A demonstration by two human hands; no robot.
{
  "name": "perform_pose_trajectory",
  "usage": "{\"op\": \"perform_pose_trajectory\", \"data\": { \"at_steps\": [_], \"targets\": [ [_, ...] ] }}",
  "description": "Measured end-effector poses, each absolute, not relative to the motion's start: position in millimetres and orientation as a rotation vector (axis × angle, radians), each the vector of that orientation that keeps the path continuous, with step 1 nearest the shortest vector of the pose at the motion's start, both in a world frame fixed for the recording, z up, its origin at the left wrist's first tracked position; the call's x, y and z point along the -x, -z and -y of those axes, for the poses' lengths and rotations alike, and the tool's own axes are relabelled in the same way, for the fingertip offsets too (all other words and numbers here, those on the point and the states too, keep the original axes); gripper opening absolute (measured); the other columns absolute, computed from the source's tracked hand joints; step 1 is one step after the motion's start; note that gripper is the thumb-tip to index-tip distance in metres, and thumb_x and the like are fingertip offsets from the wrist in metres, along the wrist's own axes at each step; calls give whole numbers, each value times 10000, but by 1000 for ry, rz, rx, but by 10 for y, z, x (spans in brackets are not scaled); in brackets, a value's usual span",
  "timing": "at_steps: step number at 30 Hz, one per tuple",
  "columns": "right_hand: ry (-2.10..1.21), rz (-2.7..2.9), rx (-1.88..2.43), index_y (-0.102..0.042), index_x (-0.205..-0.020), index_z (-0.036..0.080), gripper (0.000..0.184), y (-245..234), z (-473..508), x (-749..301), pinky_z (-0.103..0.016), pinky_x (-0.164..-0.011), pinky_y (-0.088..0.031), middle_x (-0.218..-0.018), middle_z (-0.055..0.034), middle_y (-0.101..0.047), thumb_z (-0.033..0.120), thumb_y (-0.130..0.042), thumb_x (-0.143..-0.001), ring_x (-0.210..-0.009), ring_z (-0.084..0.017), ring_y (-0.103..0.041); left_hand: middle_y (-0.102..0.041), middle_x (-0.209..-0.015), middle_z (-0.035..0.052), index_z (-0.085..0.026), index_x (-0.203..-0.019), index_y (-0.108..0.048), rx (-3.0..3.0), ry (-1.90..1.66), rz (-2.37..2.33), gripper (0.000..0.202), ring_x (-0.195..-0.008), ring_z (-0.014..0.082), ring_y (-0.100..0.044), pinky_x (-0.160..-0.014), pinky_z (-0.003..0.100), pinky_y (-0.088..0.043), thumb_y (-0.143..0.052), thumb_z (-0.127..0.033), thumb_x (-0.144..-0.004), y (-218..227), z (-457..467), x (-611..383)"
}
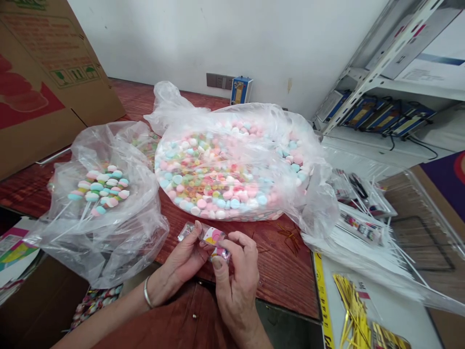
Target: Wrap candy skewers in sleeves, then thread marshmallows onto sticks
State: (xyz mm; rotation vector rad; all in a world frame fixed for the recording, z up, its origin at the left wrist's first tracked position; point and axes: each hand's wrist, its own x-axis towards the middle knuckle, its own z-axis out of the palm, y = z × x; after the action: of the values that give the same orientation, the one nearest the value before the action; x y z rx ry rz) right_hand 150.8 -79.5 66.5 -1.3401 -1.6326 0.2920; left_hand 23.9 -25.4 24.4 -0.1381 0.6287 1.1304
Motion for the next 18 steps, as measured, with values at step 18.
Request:
{"op": "perform_pose_trajectory", "data": {
  "at_steps": [18],
  "targets": [
    [30,1835,1433,-687,-1137,163,252,-696,674,-1411,-477,-966,-429,-1217,-164,-615,281,-544,-967,-1113,-314,-586,-478,-538,-45,-145,-637,-594,-108,-1121,-693,384,-454,41,-349,-431,178,-266,-938,-276,-527,-252,212,-202]
  ]
}}
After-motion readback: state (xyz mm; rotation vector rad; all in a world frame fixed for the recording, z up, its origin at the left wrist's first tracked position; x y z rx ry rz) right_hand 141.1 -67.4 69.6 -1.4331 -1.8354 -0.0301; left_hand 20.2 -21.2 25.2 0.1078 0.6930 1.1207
